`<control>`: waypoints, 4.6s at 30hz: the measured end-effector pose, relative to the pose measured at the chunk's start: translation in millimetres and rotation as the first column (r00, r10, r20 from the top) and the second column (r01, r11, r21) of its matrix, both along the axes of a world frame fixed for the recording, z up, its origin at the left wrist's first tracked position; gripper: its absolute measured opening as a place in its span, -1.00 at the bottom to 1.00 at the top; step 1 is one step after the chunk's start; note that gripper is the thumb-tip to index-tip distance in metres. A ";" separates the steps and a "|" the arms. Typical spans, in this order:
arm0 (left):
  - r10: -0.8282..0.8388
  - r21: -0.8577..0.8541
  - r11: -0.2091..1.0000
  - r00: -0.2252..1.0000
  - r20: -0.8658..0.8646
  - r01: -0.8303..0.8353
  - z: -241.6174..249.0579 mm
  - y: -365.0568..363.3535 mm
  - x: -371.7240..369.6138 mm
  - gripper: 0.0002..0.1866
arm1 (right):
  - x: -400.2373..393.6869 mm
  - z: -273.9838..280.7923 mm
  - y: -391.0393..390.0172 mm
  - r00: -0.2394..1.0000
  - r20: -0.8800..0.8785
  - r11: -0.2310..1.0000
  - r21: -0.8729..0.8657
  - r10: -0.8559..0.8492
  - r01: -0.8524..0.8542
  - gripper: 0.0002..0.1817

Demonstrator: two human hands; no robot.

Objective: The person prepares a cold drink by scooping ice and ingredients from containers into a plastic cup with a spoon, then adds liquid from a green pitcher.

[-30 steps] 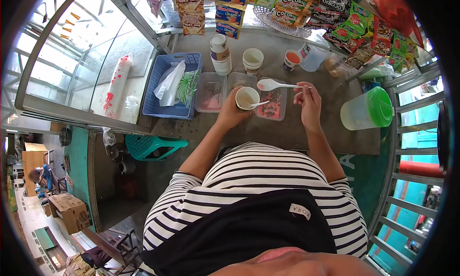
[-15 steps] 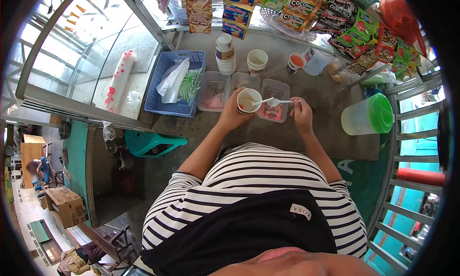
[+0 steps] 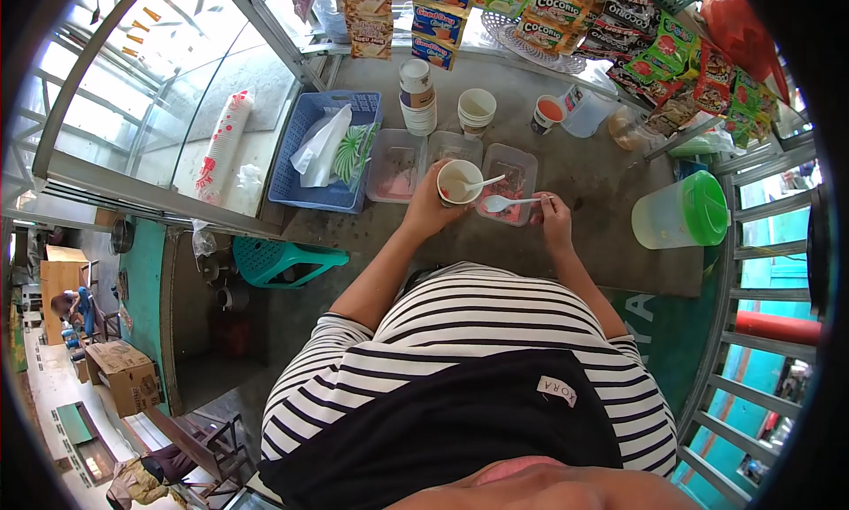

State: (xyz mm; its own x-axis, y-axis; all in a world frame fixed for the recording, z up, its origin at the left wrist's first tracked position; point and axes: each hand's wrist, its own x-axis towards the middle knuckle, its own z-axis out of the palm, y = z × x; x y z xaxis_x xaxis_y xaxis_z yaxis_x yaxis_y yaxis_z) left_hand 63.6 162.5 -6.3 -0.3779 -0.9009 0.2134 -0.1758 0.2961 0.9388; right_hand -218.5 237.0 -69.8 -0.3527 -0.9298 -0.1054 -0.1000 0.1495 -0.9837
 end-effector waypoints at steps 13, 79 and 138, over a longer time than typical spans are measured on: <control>0.001 0.041 0.999 0.999 0.039 -0.002 -7.3 3.8 0.5 -0.15 | -2.1 95.7 -19.3 0.952 0.262 0.965 -0.161 -0.160 0.206 -0.72; 0.170 -0.062 0.985 0.950 0.263 -0.159 -72.4 158.9 -295.5 -0.22 | -380.9 129.1 91.9 0.831 0.550 0.948 -0.299 0.079 0.107 -0.39; 0.301 -0.311 0.925 0.922 0.244 -0.219 -98.8 159.2 -288.6 -0.10 | -321.1 139.6 70.9 0.943 0.252 0.927 -0.356 0.218 -0.119 -0.45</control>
